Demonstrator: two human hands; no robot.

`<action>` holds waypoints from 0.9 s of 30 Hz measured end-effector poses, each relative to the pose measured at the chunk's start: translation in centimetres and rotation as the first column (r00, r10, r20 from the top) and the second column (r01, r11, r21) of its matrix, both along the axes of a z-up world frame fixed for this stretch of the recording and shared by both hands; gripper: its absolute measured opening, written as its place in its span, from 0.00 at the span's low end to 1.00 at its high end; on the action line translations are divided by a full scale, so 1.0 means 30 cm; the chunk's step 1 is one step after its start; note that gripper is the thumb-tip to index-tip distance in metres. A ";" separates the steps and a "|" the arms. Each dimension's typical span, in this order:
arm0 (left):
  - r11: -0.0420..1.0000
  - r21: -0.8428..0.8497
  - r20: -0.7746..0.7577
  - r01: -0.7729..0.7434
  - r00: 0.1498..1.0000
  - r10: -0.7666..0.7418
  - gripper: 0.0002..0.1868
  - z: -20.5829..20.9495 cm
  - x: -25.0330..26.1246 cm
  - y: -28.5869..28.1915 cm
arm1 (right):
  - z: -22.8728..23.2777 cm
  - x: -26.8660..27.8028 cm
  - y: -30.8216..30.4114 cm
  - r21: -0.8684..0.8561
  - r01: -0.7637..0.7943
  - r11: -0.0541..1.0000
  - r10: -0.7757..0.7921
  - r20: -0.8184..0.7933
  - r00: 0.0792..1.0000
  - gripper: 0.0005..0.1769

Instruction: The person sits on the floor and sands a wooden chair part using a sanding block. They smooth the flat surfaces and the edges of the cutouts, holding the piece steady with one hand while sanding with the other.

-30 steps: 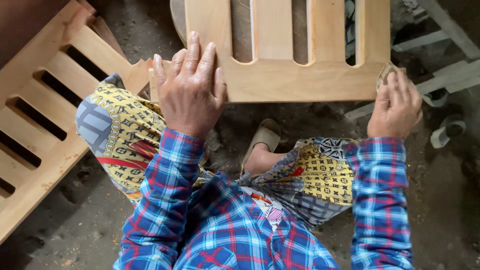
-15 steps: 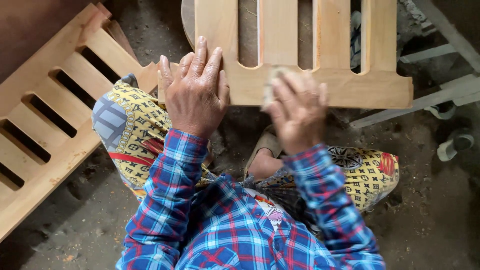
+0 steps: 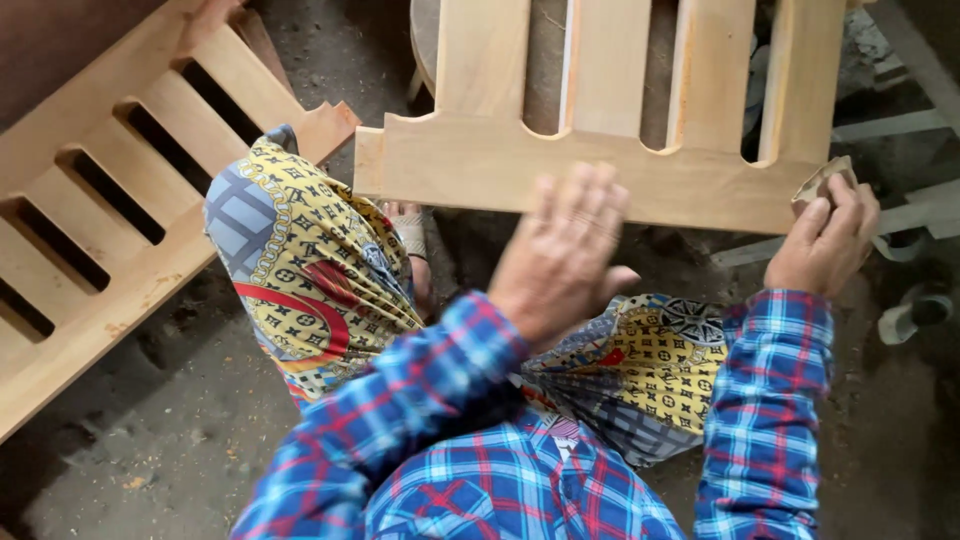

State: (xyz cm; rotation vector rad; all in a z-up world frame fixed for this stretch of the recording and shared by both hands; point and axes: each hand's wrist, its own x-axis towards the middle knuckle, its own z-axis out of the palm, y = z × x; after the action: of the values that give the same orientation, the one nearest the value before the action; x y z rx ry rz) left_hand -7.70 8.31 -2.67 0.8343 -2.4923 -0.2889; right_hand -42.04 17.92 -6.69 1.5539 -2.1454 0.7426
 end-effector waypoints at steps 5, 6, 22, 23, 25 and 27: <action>0.994 -0.052 0.063 0.096 0.994 -0.093 0.39 -0.001 -0.077 0.051 | 0.025 0.036 0.003 0.011 -0.002 1.000 0.002 0.006 1.000 0.15; 0.990 -0.039 0.067 0.137 0.989 -0.134 0.37 0.004 -0.063 0.034 | 0.032 0.043 -0.001 0.003 0.009 1.000 -0.009 -0.018 1.000 0.16; 0.890 -0.020 0.144 -0.456 0.879 0.454 0.26 0.023 0.332 -0.251 | 0.149 0.894 -0.261 0.236 -0.423 0.875 0.388 0.183 0.903 0.33; 0.885 -0.050 0.108 -0.463 0.878 0.466 0.24 0.020 0.330 -0.253 | 0.166 0.908 -0.257 0.240 -0.450 0.860 0.418 0.172 0.892 0.33; 0.880 -0.073 0.072 -0.469 0.878 0.474 0.23 0.022 0.332 -0.259 | 0.172 0.859 -0.239 0.250 -0.474 0.844 0.446 0.163 0.880 0.33; 0.890 -0.086 -0.031 -0.449 0.894 0.448 0.19 0.030 0.334 -0.272 | 0.151 0.730 -0.213 0.205 -0.525 0.826 0.509 0.131 0.851 0.33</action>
State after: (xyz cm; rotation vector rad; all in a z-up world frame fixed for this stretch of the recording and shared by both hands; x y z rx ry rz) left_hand 2.33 0.16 -1.76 1.3286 -2.1987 -0.0170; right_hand -20.13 11.52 -2.17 2.3234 -1.9166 0.7290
